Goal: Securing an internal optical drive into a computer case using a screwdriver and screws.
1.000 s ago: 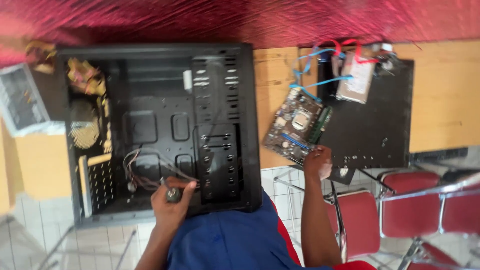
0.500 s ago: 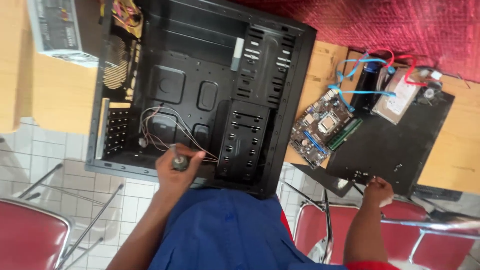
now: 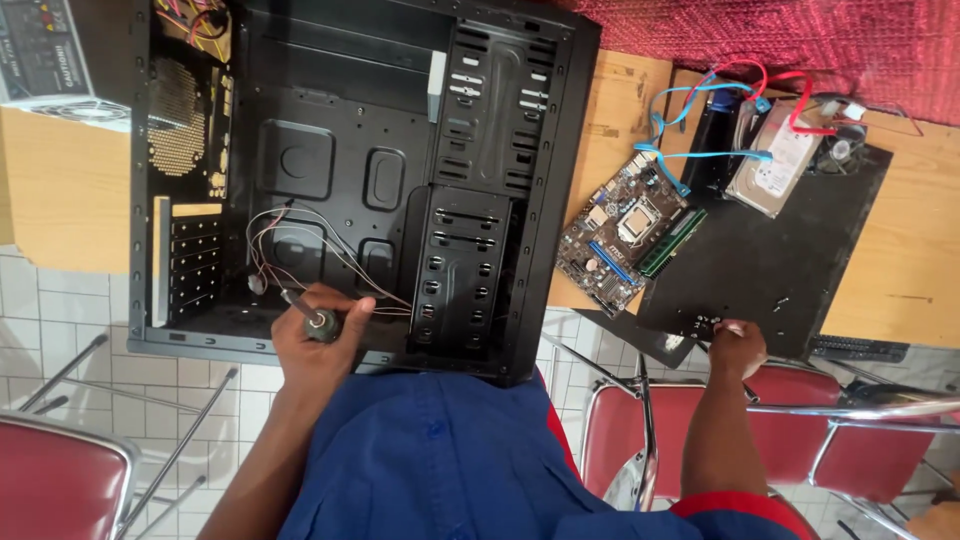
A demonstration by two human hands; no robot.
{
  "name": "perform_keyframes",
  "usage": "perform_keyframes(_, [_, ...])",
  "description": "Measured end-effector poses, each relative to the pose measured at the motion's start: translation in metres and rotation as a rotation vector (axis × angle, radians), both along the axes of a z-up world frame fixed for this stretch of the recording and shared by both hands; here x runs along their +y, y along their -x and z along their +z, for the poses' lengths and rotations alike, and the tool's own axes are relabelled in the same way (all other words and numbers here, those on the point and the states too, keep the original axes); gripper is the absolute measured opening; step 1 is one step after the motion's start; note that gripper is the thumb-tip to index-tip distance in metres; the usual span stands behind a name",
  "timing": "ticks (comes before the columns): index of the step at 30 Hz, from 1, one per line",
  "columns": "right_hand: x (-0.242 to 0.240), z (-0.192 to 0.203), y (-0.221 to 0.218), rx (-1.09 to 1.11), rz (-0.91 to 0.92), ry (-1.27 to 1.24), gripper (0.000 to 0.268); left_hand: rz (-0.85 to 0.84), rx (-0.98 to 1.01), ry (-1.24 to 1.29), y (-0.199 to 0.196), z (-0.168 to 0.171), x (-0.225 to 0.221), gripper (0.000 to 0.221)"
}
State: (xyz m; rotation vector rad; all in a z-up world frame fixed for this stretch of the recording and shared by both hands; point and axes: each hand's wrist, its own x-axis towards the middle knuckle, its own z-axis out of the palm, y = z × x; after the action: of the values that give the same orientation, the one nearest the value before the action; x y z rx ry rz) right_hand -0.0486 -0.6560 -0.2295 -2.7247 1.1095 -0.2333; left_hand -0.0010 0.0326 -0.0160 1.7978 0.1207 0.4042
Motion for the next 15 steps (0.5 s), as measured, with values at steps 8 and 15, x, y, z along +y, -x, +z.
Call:
perform_keyframes(8, [-0.0049,0.0004,0.0038,-0.165,0.09,-0.217,0.025,-0.01,0.012,-0.002,-0.0017,0.0006,-0.0009,0.021])
perform_keyframes(15, [-0.0071,-0.003,0.0089,0.041,0.245,0.016,0.025,-0.023,0.005,0.0,-0.0038,0.0003,-0.0016,0.02])
